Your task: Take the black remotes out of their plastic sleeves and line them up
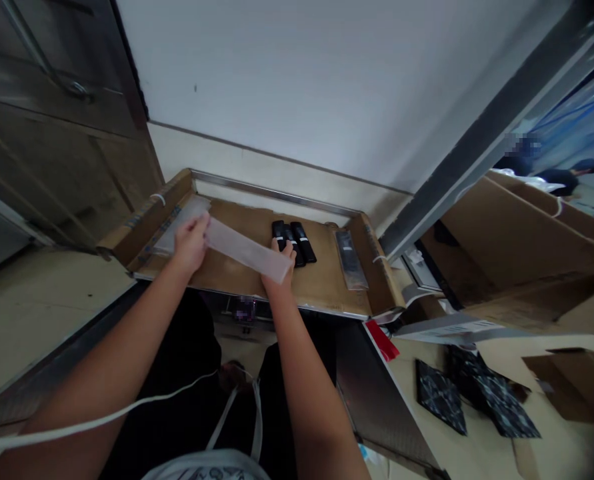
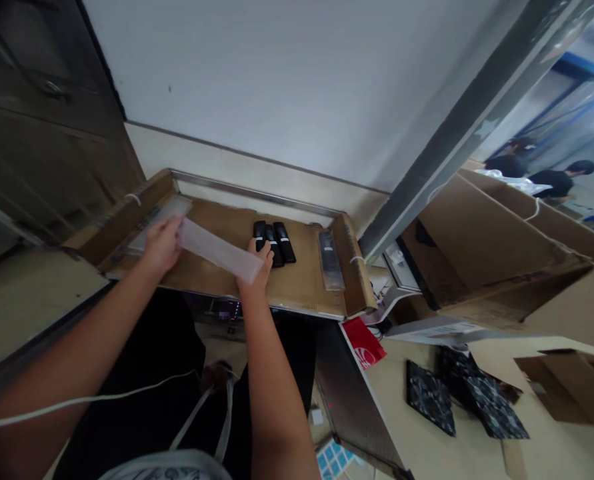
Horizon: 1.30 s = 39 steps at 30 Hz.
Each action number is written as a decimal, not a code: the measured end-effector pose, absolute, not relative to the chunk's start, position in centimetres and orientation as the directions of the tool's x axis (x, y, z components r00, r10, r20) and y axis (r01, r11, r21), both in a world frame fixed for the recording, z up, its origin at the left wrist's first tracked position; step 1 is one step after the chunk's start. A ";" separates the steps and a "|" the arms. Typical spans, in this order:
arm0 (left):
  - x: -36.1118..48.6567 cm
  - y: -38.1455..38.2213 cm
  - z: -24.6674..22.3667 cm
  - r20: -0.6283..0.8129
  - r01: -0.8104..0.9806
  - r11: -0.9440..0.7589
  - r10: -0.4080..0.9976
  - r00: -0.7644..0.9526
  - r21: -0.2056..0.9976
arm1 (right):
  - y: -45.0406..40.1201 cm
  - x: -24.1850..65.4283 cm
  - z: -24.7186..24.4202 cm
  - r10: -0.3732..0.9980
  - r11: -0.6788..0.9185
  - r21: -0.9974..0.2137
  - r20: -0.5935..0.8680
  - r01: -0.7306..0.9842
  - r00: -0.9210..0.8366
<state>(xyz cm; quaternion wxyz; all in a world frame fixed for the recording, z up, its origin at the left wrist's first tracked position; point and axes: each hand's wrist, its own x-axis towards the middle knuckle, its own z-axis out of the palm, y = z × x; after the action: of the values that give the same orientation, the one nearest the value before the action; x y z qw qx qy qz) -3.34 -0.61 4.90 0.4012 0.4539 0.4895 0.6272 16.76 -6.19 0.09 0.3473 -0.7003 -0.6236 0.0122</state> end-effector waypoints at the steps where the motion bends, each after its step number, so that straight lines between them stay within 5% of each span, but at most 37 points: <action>1: -3.0 -0.6 3.5 0.117 -0.083 -0.141 0.963 -0.243 0.987 | -6.1 16.9 0.1 0.876 0.005 -0.509 0.418 0.861 0.242; 7: -3.1 0.3 0.9 0.049 -0.050 -0.055 0.992 -0.117 0.997 | -6.1 17.5 0.9 0.849 0.126 -0.707 0.440 0.695 0.293; 10: -3.3 0.6 0.8 0.092 -0.013 -0.094 0.991 -0.097 0.995 | -6.9 17.9 1.4 0.923 0.138 -0.939 0.237 0.314 0.302; 14: -3.0 0.4 0.5 0.189 0.068 -0.182 0.976 -0.113 0.981 | -7.7 18.2 2.2 0.999 0.001 -1.000 0.001 0.001 0.052; 24: -3.0 0.5 0.2 0.259 0.201 -0.223 0.949 -0.178 0.954 | -9.1 19.2 2.6 0.952 -0.223 -0.975 -0.220 0.010 -0.214; 32: -2.9 1.0 -0.2 0.265 0.208 -0.222 0.941 -0.211 0.953 | -11.8 20.4 3.5 0.976 -0.078 -0.965 -0.125 0.252 -0.178; 39: -3.0 0.8 0.2 0.288 0.237 -0.235 0.933 -0.218 0.943 | -13.2 21.2 4.2 0.987 -0.151 -0.977 -0.158 0.149 -0.032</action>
<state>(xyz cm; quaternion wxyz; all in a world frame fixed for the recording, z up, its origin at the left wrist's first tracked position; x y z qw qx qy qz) -2.96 0.83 0.16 0.3072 0.5448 0.5366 0.5665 21.19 -13.20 4.22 0.4107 -0.5614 -0.5057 0.5103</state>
